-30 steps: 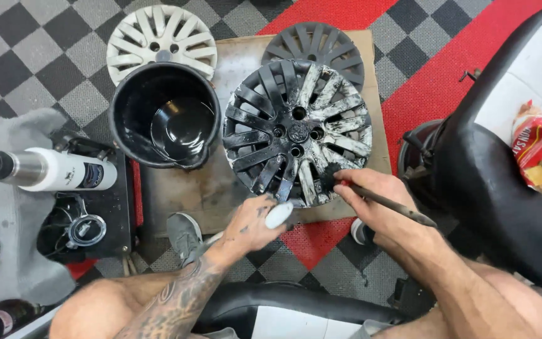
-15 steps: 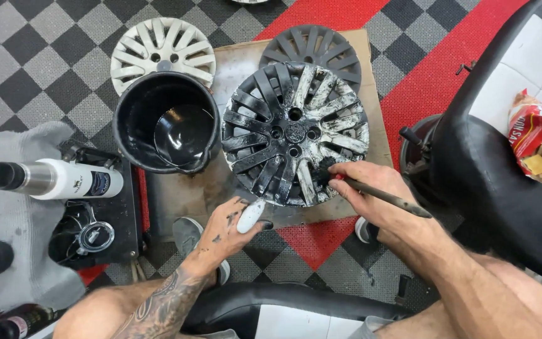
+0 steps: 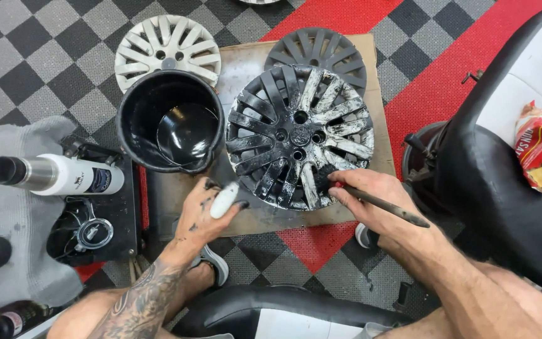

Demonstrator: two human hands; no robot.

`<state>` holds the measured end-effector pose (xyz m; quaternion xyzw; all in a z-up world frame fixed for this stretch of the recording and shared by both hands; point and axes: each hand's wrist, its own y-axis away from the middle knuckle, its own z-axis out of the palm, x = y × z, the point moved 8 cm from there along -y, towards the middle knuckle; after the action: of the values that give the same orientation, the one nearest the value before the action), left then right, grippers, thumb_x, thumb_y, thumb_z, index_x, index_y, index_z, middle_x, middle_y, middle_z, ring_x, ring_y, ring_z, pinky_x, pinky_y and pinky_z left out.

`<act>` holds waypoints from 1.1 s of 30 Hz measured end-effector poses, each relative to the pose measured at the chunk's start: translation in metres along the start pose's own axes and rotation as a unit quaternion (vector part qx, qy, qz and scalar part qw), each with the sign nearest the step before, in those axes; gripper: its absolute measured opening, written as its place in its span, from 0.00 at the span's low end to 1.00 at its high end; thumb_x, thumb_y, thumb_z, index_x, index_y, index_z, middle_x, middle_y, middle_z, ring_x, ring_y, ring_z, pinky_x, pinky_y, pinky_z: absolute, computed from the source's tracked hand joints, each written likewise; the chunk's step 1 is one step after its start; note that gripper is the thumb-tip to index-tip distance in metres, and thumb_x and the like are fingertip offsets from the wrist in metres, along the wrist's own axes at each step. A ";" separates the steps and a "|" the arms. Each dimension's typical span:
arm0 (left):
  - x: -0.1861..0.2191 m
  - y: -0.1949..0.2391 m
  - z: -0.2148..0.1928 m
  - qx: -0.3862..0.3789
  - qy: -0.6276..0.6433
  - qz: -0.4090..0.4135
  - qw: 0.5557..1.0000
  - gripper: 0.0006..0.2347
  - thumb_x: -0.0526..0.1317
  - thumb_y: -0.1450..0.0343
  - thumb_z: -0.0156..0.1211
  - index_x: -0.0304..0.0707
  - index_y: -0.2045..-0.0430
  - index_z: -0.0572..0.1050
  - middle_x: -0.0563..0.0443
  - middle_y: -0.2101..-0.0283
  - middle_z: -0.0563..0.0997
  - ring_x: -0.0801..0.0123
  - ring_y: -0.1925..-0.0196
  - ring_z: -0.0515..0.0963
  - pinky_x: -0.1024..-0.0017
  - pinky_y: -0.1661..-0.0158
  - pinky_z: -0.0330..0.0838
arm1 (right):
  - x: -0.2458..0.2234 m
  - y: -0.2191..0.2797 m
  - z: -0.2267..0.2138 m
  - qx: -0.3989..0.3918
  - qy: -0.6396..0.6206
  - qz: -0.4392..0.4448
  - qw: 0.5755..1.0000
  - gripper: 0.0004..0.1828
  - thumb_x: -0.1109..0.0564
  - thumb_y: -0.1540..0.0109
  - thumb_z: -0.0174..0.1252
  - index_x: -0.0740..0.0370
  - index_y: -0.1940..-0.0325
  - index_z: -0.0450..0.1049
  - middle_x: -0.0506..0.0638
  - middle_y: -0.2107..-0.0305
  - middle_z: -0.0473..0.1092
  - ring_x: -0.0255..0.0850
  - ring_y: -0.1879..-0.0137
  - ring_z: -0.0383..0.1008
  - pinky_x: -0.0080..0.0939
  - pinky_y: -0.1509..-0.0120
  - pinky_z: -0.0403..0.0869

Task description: Cleaning a car hubcap using a detailing brush and cleaning solution from a spray bottle.

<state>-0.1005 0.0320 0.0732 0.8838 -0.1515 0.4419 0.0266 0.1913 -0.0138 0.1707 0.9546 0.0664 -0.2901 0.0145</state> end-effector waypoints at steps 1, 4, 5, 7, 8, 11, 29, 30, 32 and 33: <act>0.008 -0.005 -0.008 0.000 0.000 0.000 1.000 0.13 0.44 0.45 0.72 0.37 0.78 0.75 0.47 0.70 0.77 0.59 0.67 0.81 0.72 0.63 0.75 | 0.001 -0.001 -0.001 0.000 0.000 0.000 1.000 0.10 0.49 0.41 0.58 0.47 0.56 0.77 0.48 0.71 0.76 0.49 0.61 0.78 0.46 0.60 0.76; 0.024 -0.012 -0.015 -0.002 0.007 0.024 1.000 0.12 0.43 0.42 0.69 0.33 0.78 0.76 0.46 0.66 0.79 0.56 0.64 0.81 0.69 0.61 0.75 | 0.002 0.002 -0.004 0.006 0.011 0.005 1.000 0.10 0.47 0.40 0.58 0.46 0.56 0.76 0.49 0.72 0.76 0.49 0.61 0.78 0.48 0.60 0.76; 0.019 -0.007 -0.007 -0.008 0.007 0.014 1.000 0.12 0.43 0.44 0.70 0.34 0.77 0.76 0.46 0.69 0.79 0.57 0.66 0.81 0.70 0.61 0.75 | 0.001 0.003 -0.005 0.002 0.009 0.004 1.000 0.10 0.48 0.40 0.57 0.47 0.56 0.76 0.48 0.71 0.76 0.49 0.61 0.78 0.47 0.60 0.76; 0.017 -0.004 -0.002 -0.008 0.003 0.003 1.000 0.13 0.42 0.45 0.71 0.35 0.77 0.76 0.47 0.72 0.79 0.58 0.68 0.82 0.70 0.62 0.76 | -0.001 0.001 -0.005 -0.002 0.005 -0.003 1.000 0.10 0.48 0.40 0.57 0.47 0.56 0.76 0.48 0.71 0.76 0.49 0.61 0.78 0.47 0.60 0.76; 0.020 -0.008 -0.008 0.026 0.045 0.000 0.999 0.15 0.40 0.46 0.70 0.33 0.71 0.76 0.44 0.68 0.79 0.57 0.64 0.81 0.68 0.59 0.74 | -0.001 0.002 -0.006 0.002 0.006 0.001 1.000 0.10 0.48 0.40 0.57 0.47 0.56 0.76 0.48 0.71 0.76 0.49 0.61 0.78 0.47 0.60 0.76; 0.012 -0.014 -0.018 0.068 0.072 0.003 0.995 0.13 0.39 0.43 0.69 0.31 0.71 0.75 0.41 0.66 0.78 0.55 0.63 0.80 0.67 0.58 0.72 | -0.001 0.005 -0.010 0.010 0.010 0.004 1.000 0.10 0.48 0.40 0.57 0.47 0.56 0.76 0.48 0.71 0.76 0.49 0.61 0.78 0.47 0.60 0.76; 0.013 -0.025 0.008 0.007 -0.018 0.090 0.996 0.13 0.43 0.43 0.69 0.31 0.80 0.74 0.41 0.63 0.73 0.49 0.67 0.77 0.64 0.65 0.74 | 0.004 -0.001 0.003 -0.025 0.006 0.009 1.000 0.10 0.48 0.40 0.57 0.49 0.57 0.76 0.51 0.70 0.76 0.51 0.60 0.78 0.48 0.59 0.76; 0.017 -0.030 0.020 -0.016 -0.091 0.108 0.990 0.15 0.46 0.42 0.68 0.30 0.78 0.74 0.40 0.62 0.72 0.46 0.69 0.76 0.60 0.68 0.75 | 0.006 -0.003 0.006 -0.033 0.000 0.014 0.999 0.10 0.48 0.40 0.58 0.49 0.57 0.77 0.51 0.70 0.77 0.51 0.60 0.78 0.48 0.59 0.76; 0.026 -0.054 0.036 -0.062 -0.164 0.071 0.982 0.19 0.47 0.42 0.68 0.35 0.65 0.72 0.40 0.55 0.70 0.41 0.63 0.75 0.56 0.68 0.79 | 0.021 -0.005 0.035 -0.055 -0.021 0.024 0.998 0.11 0.48 0.40 0.58 0.50 0.56 0.77 0.52 0.69 0.77 0.51 0.59 0.78 0.49 0.58 0.76; 0.025 -0.064 0.048 -0.111 -0.235 0.033 0.965 0.26 0.48 0.42 0.69 0.39 0.52 0.70 0.39 0.49 0.67 0.36 0.58 0.74 0.52 0.67 0.82 | 0.030 -0.005 0.052 -0.076 -0.043 0.035 0.996 0.12 0.47 0.41 0.58 0.50 0.56 0.77 0.52 0.69 0.77 0.51 0.58 0.79 0.50 0.57 0.76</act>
<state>-0.0301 0.0785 0.0695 0.9489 -0.2310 0.2024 0.0733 0.1865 -0.0091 0.1109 0.9392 0.0542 -0.3239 0.1003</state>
